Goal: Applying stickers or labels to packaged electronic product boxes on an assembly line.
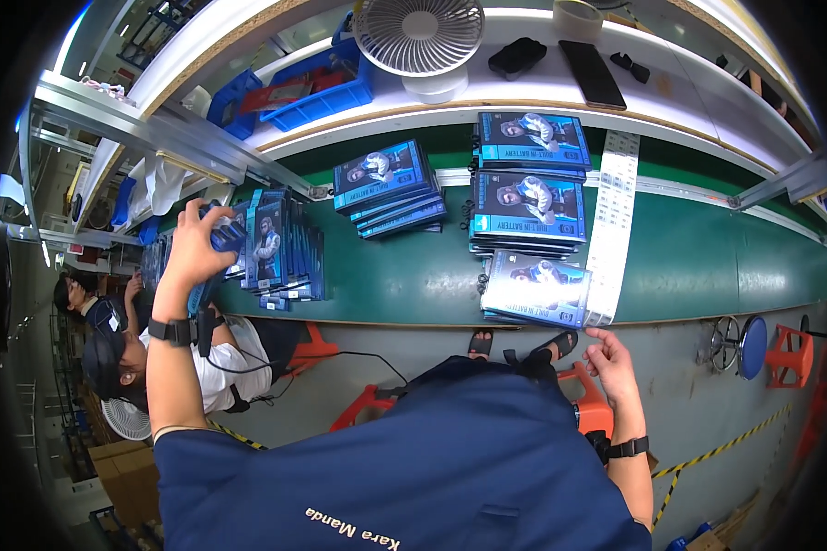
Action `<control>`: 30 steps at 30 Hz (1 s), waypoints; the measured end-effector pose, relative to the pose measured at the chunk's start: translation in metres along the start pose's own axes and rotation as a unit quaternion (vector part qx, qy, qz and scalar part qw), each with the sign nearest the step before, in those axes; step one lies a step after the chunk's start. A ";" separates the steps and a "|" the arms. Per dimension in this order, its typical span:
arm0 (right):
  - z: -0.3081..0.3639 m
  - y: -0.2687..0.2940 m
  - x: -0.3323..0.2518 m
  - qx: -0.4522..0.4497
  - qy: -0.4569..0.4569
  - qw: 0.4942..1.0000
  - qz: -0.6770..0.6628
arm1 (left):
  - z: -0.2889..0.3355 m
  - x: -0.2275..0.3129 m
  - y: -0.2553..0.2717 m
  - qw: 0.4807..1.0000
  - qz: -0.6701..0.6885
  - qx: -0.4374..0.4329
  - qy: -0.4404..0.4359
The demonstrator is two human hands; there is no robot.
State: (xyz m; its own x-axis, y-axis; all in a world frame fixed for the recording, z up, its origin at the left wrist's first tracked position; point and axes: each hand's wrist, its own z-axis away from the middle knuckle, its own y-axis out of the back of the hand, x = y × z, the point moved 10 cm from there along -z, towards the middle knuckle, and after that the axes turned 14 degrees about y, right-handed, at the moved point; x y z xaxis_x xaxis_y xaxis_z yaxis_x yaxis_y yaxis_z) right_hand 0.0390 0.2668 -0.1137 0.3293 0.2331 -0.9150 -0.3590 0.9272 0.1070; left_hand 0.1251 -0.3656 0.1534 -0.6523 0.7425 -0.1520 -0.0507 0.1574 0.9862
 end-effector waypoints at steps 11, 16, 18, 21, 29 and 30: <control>-0.011 -0.035 0.030 -0.068 -0.049 0.994 0.072 | 0.228 0.224 -0.130 0.767 -0.006 -0.111 -0.632; -0.005 -0.026 0.040 -0.055 -0.054 0.994 0.077 | 0.226 0.222 -0.226 0.704 -0.047 -0.103 -0.701; 0.005 -0.012 0.054 -0.034 -0.069 0.994 0.083 | 0.210 0.212 -0.253 0.693 -0.088 -0.093 -0.710; 0.018 0.008 0.083 -0.017 -0.082 0.992 0.089 | 0.195 0.202 -0.257 0.689 -0.148 -0.093 -0.703; 0.058 0.043 0.173 0.028 -0.132 0.983 0.122 | 0.149 0.173 -0.297 0.800 -0.158 -0.180 -0.549; 0.061 0.043 0.176 0.022 -0.141 0.983 0.114 | 0.143 0.166 -0.300 0.797 -0.181 -0.157 -0.554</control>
State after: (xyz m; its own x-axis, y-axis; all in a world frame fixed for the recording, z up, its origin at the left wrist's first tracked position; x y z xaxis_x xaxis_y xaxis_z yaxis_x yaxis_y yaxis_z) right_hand 0.1352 0.3652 -0.2465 0.4763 0.5030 -0.7212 -0.4158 0.8515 0.3193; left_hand 0.1399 -0.1962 -0.1766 0.5073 0.8325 -0.2226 -0.3851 0.4501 0.8057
